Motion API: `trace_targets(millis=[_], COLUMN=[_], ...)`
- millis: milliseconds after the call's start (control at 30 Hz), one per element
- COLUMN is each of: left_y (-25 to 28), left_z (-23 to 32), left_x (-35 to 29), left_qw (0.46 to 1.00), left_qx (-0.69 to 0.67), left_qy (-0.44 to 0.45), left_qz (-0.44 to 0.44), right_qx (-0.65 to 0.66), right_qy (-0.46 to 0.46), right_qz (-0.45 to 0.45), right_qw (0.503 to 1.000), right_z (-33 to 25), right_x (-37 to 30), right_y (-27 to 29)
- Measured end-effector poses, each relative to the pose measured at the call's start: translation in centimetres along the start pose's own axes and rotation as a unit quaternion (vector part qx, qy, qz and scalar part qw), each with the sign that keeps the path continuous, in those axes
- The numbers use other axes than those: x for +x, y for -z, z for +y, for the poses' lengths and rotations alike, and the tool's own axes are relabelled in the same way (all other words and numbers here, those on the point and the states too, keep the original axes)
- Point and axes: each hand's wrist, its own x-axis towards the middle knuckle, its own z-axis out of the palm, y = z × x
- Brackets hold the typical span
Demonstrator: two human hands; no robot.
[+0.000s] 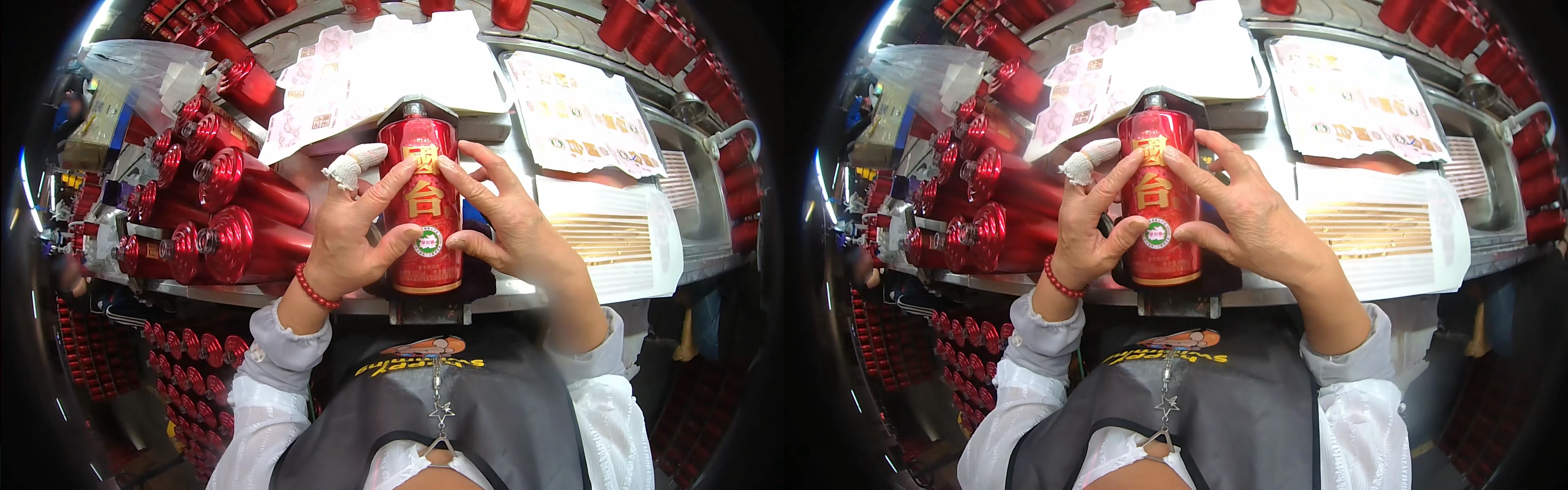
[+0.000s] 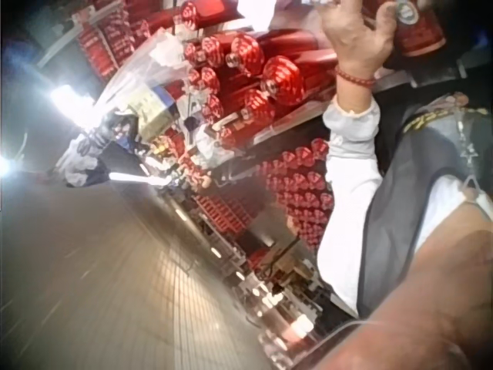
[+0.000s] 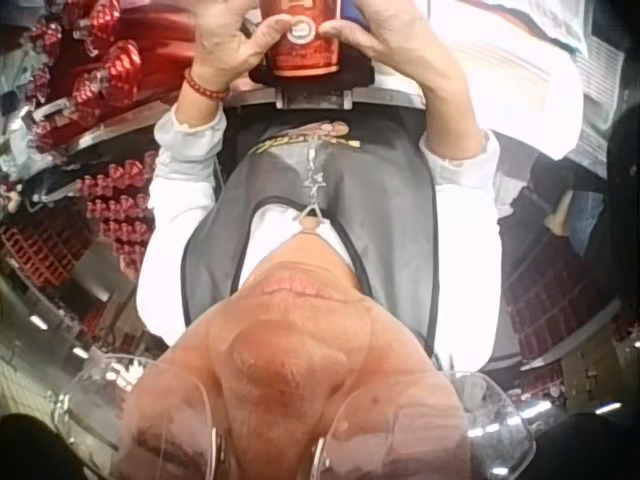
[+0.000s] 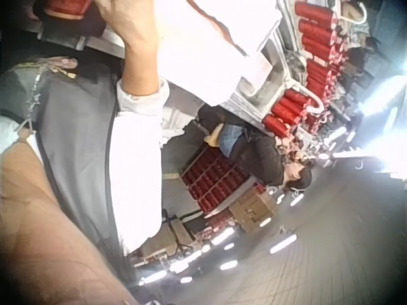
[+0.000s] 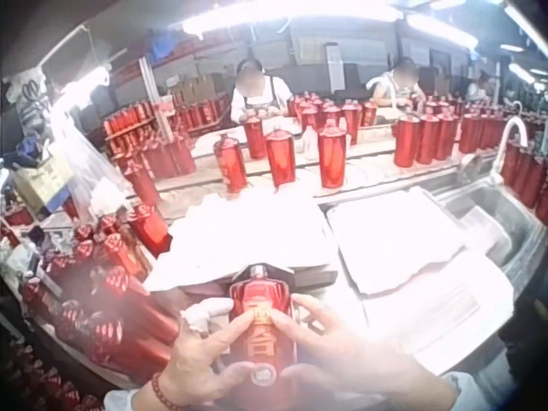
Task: The person applies a red label to a red cylindrical can, smooths it with a green pad, and uses a wooden stick to press the edges. The person repeats this process on multiple cans, placing each finished can back on the workbench.
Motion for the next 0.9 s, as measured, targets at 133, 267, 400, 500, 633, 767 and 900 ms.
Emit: trace_targets(millis=[133, 267, 400, 500, 633, 767, 900], left_y=[-0.2, 0.1, 0.6, 1.0, 1.2, 1.1, 0.9], left_z=[0.1, 0.2, 0.2, 0.7, 1.0, 1.5, 1.3], left_x=[0.1, 0.1, 0.4, 1.0, 2.3, 2.6, 2.7], left_qw=[1.000, 1.000, 0.999, 0.999, 0.993, 0.985, 0.984], left_qx=[-0.008, 0.000, 0.035, 0.020, 0.060, 0.123, 0.134], left_qy=[0.006, 0.009, -0.014, -0.011, -0.099, -0.085, -0.092], left_qz=[0.000, -0.014, -0.026, -0.029, -0.033, -0.086, -0.072], right_qx=[-0.007, -0.010, -0.011, -0.004, 0.024, 0.000, -0.110], right_qy=[-0.006, -0.007, -0.004, -0.001, -0.009, -0.008, 0.062], right_qz=[-0.002, -0.001, -0.002, 0.000, 0.000, -0.019, 0.064], right_qw=[1.000, 1.000, 1.000, 1.000, 1.000, 1.000, 0.990], right_z=[0.1, -0.1, 0.0, 0.0, -0.3, -0.9, -0.3], right_x=[-0.1, 0.0, 0.1, 0.0, 0.2, 0.5, 1.8], right_y=[0.1, 0.2, 0.0, 0.1, 0.3, 1.0, 3.6])
